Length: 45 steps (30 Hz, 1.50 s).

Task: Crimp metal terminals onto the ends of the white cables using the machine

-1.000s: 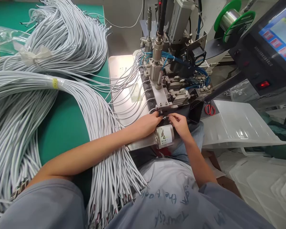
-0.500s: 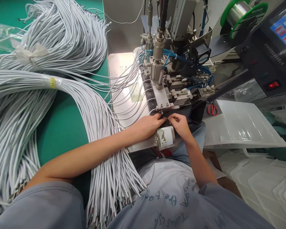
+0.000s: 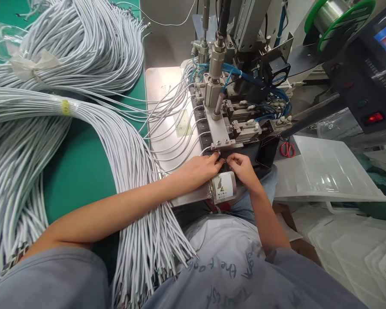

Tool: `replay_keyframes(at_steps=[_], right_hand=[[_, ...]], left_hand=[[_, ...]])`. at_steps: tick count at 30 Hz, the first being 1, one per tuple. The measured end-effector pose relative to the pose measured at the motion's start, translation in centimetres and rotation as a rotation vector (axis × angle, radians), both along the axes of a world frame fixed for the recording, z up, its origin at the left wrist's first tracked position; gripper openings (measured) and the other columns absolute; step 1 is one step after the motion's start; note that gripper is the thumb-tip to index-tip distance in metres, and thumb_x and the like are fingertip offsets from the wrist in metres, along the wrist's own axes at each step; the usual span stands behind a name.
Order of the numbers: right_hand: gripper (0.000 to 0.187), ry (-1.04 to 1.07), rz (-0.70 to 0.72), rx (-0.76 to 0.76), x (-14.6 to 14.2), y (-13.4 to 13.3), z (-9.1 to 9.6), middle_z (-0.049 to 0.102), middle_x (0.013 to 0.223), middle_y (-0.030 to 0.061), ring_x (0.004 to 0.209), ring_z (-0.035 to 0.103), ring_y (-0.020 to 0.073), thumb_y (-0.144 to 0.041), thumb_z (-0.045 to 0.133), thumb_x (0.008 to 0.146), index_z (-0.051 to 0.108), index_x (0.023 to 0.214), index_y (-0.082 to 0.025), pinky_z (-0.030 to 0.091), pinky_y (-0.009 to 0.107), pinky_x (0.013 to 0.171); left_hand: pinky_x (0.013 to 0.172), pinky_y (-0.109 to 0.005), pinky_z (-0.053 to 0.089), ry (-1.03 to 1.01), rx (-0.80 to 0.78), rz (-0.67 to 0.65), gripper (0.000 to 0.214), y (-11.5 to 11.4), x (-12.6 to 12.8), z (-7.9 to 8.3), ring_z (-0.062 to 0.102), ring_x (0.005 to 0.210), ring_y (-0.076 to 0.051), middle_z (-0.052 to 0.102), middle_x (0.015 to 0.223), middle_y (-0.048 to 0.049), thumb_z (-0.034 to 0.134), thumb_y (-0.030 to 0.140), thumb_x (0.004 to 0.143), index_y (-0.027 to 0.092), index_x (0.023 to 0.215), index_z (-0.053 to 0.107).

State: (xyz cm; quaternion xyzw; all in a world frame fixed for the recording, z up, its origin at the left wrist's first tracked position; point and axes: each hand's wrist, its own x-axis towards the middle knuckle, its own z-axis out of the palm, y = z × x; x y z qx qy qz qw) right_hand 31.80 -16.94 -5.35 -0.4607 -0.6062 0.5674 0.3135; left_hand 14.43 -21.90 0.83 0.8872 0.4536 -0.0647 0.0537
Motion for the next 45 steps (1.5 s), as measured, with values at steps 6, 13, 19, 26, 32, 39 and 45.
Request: replay_keyframes(at_steps=[6, 13, 19, 26, 32, 39, 45], right_hand=[[0.02, -0.001, -0.092, -0.008, -0.2, -0.4, -0.2, 0.053, 0.058, -0.0024, 0.054, 0.048, 0.0119, -0.038, 0.057, 0.071, 0.057, 0.068, -0.018, 0.04, 0.025, 0.051], [0.024, 0.036, -0.027, -0.153, -0.4, -0.1, 0.3, 0.05, 0.057, -0.0038, 0.052, 0.049, 0.0105, -0.042, 0.06, 0.068, 0.051, 0.069, -0.02, 0.038, 0.022, 0.046], [0.027, -0.041, 0.125, -0.133, -0.4, 0.6, -0.2, 0.033, 0.048, -0.0079, 0.043, 0.03, 0.008, -0.044, 0.049, 0.074, 0.04, 0.061, -0.022, 0.026, 0.022, 0.043], [0.02, -0.408, -0.261, 0.428, 1.1, -1.7, 1.7, 0.051, 0.061, -0.0002, 0.058, 0.044, 0.014, -0.031, 0.045, 0.083, 0.054, 0.07, -0.019, 0.032, 0.027, 0.057], [0.02, -0.202, 0.019, 0.43, -2.5, -10.1, 3.8, 0.062, 0.065, 0.0024, 0.057, 0.052, 0.0145, -0.027, 0.048, 0.087, 0.062, 0.077, -0.02, 0.04, 0.026, 0.057], [0.016, -0.458, 0.526, 0.355, -9.7, -12.8, 3.1, 0.068, 0.082, 0.0108, 0.071, 0.062, 0.0226, -0.024, 0.051, 0.083, 0.064, 0.087, -0.015, 0.045, 0.032, 0.068], [0.019, -0.292, 0.42, 0.327, -9.8, -12.3, 2.2, 0.069, 0.082, 0.0058, 0.077, 0.061, 0.0213, -0.015, 0.047, 0.081, 0.065, 0.087, -0.019, 0.049, 0.031, 0.072]], left_hand=[[0.059, -0.028, 0.048, 0.035, 0.041, -0.008, 0.039, -0.2, 0.1, 0.2, 0.064, 0.083, -0.02, 0.056, 0.109, -0.016, 0.033, 0.011, 0.093, 0.008, 0.13, 0.045], [0.059, -0.029, 0.044, -0.009, 0.122, 0.004, 0.036, -0.6, 0.0, 0.0, 0.06, 0.09, -0.022, 0.057, 0.106, -0.015, 0.036, 0.011, 0.092, 0.009, 0.124, 0.051], [0.053, -0.028, 0.034, 0.023, 0.034, 0.085, 0.018, -0.9, -0.2, 1.1, 0.059, 0.084, -0.022, 0.063, 0.081, -0.0099, 0.049, 0.005, 0.084, 0.012, 0.082, 0.066], [0.053, -0.026, 0.032, 0.051, 0.024, 0.251, 0.024, -1.5, -0.5, 1.8, 0.061, 0.082, -0.021, 0.063, 0.093, -0.0126, 0.046, 0.002, 0.085, 0.011, 0.099, 0.063], [0.056, -0.026, 0.034, 0.084, 0.035, 0.379, 0.028, -0.9, -0.7, 1.7, 0.061, 0.086, -0.021, 0.064, 0.093, -0.0141, 0.04, 0.004, 0.087, 0.008, 0.102, 0.063], [0.052, -0.029, 0.031, 0.04, 0.012, 0.363, 0.024, -0.9, -0.5, 2.4, 0.063, 0.075, -0.023, 0.065, 0.085, -0.0138, 0.045, 0.004, 0.082, 0.011, 0.085, 0.067], [0.05, -0.028, 0.031, -0.245, 0.029, 0.098, 0.022, -2.7, 0.8, 3.4, 0.059, 0.065, -0.016, 0.063, 0.075, -0.0066, 0.046, 0.018, 0.088, 0.014, 0.075, 0.063]])
